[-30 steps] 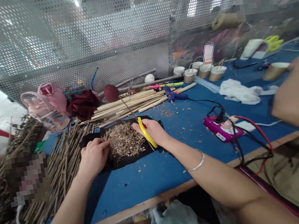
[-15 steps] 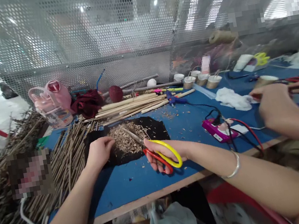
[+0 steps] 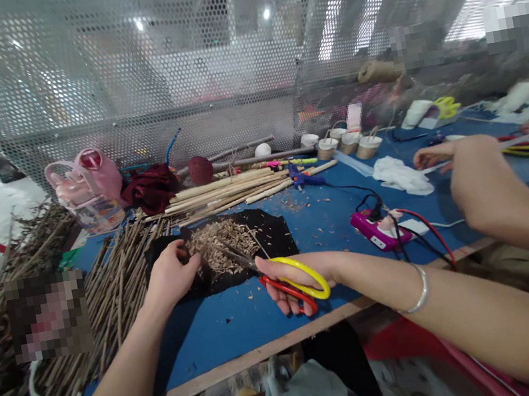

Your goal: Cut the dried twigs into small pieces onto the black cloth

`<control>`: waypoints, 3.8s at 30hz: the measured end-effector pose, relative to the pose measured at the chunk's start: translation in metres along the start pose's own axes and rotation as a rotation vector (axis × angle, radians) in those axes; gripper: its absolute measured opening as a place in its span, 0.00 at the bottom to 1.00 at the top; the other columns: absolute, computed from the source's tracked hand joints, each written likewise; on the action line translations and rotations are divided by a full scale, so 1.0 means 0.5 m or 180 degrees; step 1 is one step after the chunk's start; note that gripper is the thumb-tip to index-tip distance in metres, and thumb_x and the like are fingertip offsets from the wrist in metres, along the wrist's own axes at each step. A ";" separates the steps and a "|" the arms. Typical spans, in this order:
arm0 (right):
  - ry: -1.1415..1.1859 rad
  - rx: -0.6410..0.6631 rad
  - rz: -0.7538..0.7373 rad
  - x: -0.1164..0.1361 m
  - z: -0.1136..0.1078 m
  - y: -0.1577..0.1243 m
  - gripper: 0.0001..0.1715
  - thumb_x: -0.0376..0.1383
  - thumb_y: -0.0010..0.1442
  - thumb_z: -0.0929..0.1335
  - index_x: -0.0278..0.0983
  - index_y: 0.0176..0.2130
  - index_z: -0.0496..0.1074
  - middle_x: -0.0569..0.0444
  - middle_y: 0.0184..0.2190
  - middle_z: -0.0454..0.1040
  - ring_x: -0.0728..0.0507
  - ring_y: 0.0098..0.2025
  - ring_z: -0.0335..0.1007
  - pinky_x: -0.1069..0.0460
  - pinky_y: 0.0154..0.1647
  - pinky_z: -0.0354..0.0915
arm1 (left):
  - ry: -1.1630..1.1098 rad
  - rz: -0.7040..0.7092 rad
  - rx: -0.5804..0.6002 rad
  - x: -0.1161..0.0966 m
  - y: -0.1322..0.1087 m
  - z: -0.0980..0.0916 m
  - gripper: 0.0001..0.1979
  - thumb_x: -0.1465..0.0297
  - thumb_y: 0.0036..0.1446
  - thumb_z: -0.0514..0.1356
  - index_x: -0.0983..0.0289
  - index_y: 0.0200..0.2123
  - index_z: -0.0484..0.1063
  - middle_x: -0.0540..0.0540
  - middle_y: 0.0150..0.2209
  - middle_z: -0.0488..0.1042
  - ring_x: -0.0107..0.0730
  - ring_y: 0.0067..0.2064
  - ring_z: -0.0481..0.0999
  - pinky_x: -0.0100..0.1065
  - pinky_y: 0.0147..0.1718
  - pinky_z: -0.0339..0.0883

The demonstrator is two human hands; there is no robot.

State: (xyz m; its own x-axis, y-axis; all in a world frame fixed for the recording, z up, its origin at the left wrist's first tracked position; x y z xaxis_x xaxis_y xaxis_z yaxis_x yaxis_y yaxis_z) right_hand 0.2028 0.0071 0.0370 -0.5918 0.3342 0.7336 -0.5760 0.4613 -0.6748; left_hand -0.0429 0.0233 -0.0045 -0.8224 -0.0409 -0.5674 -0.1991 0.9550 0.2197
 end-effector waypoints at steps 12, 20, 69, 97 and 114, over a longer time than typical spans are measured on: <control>-0.0823 -0.0012 0.0514 0.048 0.000 0.064 0.43 0.70 0.44 0.50 0.34 0.24 0.60 0.54 0.18 0.66 0.53 0.13 0.59 0.57 0.10 0.59 | 0.0968 0.0309 0.0450 -0.009 -0.011 0.002 0.11 0.68 0.53 0.55 0.61 0.37 0.75 0.57 0.36 0.74 0.39 0.40 0.72 0.34 0.38 0.63; -0.0797 -0.0133 0.0565 0.066 0.002 0.084 0.43 0.69 0.45 0.48 0.34 0.24 0.60 0.54 0.16 0.65 0.52 0.12 0.58 0.56 0.10 0.58 | 0.0938 0.0019 0.0425 -0.014 -0.013 -0.005 0.11 0.68 0.52 0.53 0.62 0.38 0.70 0.58 0.34 0.74 0.41 0.37 0.74 0.36 0.34 0.64; -0.1335 -0.0896 -0.0384 0.027 -0.001 0.053 0.39 0.69 0.44 0.54 0.36 0.19 0.54 0.62 0.12 0.52 0.56 0.12 0.47 0.58 0.11 0.47 | -0.3208 -0.0950 0.1623 -0.041 -0.010 0.025 0.19 0.68 0.44 0.63 0.62 0.27 0.50 0.47 0.20 0.71 0.18 0.18 0.67 0.21 0.19 0.61; -0.1159 -0.0383 -0.0077 0.011 -0.022 0.037 0.41 0.70 0.44 0.50 0.36 0.23 0.57 0.62 0.17 0.54 0.56 0.13 0.50 0.58 0.11 0.53 | -0.2884 -0.0604 0.1486 -0.043 -0.009 0.020 0.21 0.70 0.44 0.62 0.60 0.26 0.47 0.48 0.19 0.72 0.23 0.17 0.69 0.21 0.14 0.61; -0.0523 -0.0569 -0.0006 -0.001 -0.019 0.051 0.38 0.69 0.44 0.52 0.37 0.22 0.54 0.64 0.13 0.53 0.56 0.11 0.47 0.59 0.09 0.50 | -0.2827 -0.0673 0.0423 -0.012 0.009 0.039 0.18 0.66 0.45 0.61 0.61 0.23 0.49 0.45 0.17 0.67 0.28 0.21 0.73 0.24 0.17 0.63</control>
State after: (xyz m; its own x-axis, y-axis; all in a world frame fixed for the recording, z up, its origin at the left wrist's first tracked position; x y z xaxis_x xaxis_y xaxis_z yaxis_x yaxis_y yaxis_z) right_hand 0.1937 0.0265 0.0203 -0.6830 0.2016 0.7020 -0.4768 0.6050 -0.6377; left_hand -0.0287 0.0336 -0.0154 -0.0539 -0.0306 -0.9981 -0.1905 0.9815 -0.0198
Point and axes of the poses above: each hand's wrist, its own y-axis towards the middle knuckle, its own z-axis out of the palm, x = y × z, the point moved 1 cm from there along y, towards the middle knuckle
